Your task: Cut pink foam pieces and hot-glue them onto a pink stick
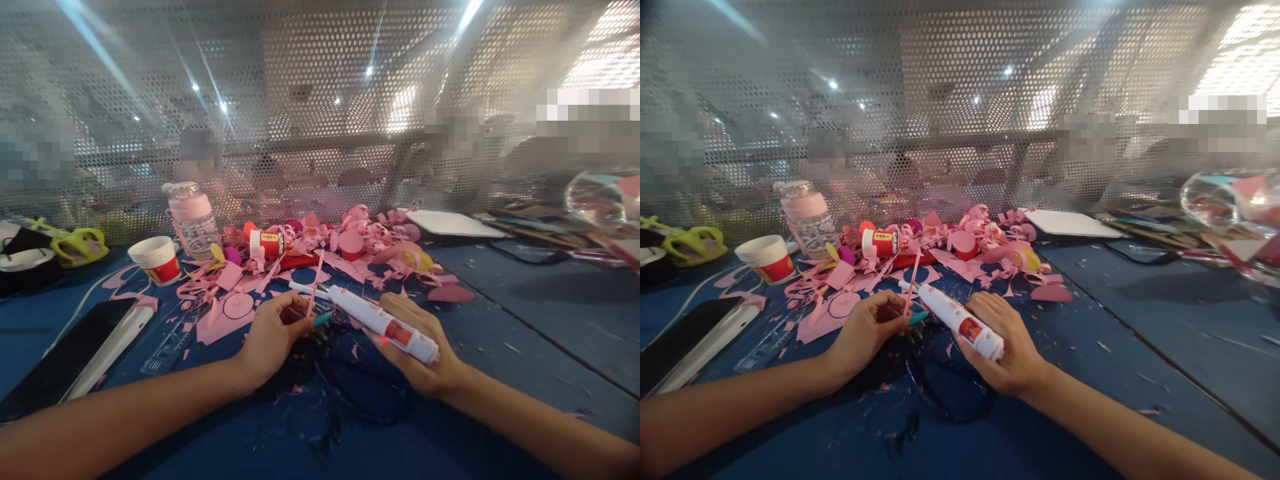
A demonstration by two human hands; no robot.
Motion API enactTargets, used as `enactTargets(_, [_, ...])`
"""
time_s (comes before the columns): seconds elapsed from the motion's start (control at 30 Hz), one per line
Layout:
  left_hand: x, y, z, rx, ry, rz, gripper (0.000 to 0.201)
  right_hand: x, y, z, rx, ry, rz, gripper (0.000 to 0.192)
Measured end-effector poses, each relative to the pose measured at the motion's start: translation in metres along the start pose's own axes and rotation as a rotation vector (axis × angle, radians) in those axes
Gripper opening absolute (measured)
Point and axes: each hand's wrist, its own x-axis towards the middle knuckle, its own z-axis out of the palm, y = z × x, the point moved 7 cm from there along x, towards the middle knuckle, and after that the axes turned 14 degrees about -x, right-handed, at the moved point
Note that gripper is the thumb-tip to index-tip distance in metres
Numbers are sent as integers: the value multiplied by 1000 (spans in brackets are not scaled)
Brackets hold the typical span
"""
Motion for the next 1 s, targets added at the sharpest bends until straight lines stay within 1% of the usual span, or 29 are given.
enactTargets(0.13, [0,2,0,17,7,7,12,0,3,1,2,-9,41,4])
enactTargets(0.3, [-1,4,1,13,4,7,12,0,2,-1,15,2,31,4])
enactTargets(0.47, [-1,3,2,1,-9,8,11,0,3,-1,12,-6,62,5])
enactTargets(0.63, [-1,2,2,-34,-17,11,12,-1,3,-1,11,12,58,4])
enactTargets(1.0, [-1,5,3,-11,-22,27,14,-2,3,-3,12,51,34,3])
